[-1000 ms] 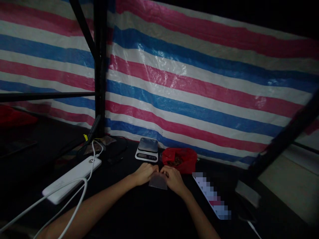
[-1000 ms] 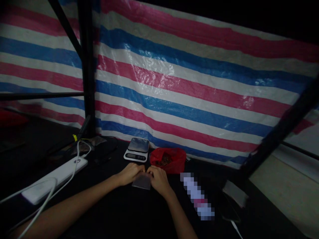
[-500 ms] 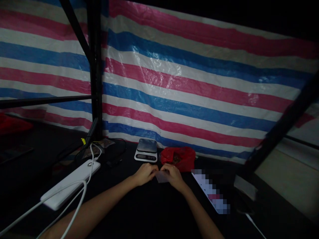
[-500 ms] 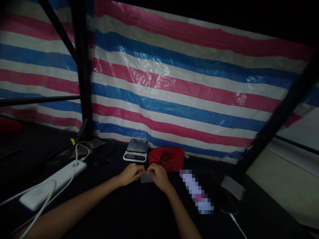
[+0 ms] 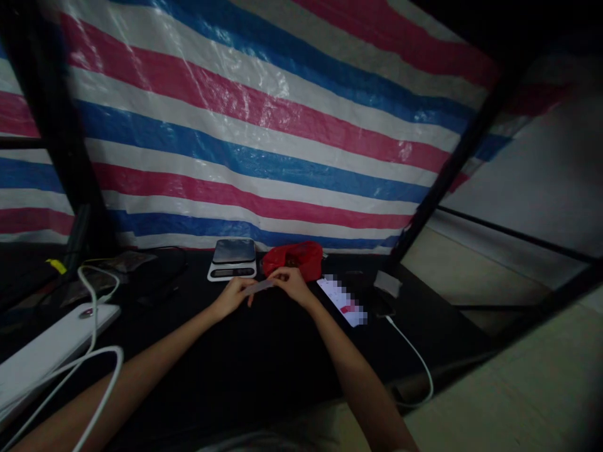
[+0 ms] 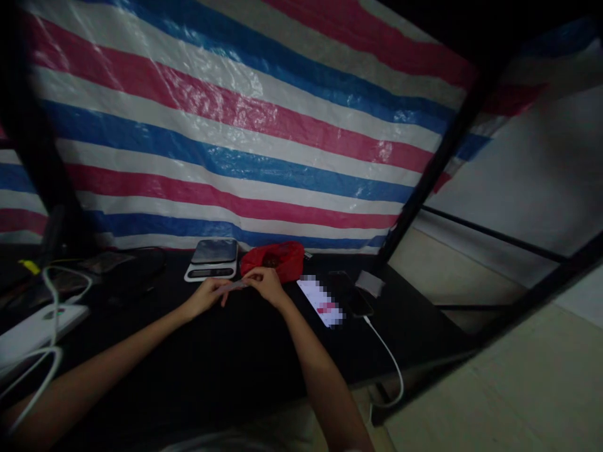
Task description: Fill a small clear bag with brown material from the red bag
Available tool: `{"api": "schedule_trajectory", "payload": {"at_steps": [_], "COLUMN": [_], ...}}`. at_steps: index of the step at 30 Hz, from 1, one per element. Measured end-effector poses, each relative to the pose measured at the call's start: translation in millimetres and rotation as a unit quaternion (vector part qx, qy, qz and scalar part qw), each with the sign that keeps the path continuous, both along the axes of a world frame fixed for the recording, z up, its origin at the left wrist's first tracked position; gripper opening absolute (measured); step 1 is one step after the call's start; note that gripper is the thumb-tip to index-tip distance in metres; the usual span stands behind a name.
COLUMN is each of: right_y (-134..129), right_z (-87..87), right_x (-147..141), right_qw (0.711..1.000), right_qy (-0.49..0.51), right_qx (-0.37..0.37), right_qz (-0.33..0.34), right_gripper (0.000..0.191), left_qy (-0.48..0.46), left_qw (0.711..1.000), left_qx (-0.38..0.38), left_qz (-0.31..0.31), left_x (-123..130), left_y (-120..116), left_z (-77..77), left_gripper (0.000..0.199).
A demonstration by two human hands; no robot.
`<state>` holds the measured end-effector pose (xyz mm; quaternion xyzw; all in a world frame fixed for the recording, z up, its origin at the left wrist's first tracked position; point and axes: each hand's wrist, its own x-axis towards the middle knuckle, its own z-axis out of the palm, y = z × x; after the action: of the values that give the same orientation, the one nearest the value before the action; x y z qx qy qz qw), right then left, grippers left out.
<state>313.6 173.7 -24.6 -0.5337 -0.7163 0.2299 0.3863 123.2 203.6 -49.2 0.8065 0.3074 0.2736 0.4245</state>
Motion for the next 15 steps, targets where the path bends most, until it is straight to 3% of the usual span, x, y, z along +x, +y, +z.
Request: {"api": "schedule_trajectory", "payload": {"at_steps": [4, 9, 12, 15], "right_y": [0, 2, 0, -9], "right_z": [-2.5, 5.5, 23.5, 45.0], "right_x": [-3, 2, 24, 72], "right_qw": [0.999, 0.99, 0.964, 0.934], "right_qy": [0.037, 0.132, 0.255, 0.335], "right_qx": [0.006, 0.019, 0.01, 0.018], "right_qz": [-0.007, -0.043, -0.08, -0.127], "right_gripper": [0.017, 0.019, 0.03, 0.035], "left_qy": [-0.007, -0.058, -0.093, -0.086], "left_qw": [0.999, 0.996, 0.985, 0.955], "left_qx": [-0.032, 0.0, 0.045, 0.115], "left_qz": [0.021, 0.071, 0.137, 0.262], "left_x": [2, 3, -6, -32], "left_y": [-1, -6, 0, 17], "left_z": [-0.9, -0.2, 7.8, 18.6], "left_gripper": [0.043, 0.049, 0.049, 0.049]}}
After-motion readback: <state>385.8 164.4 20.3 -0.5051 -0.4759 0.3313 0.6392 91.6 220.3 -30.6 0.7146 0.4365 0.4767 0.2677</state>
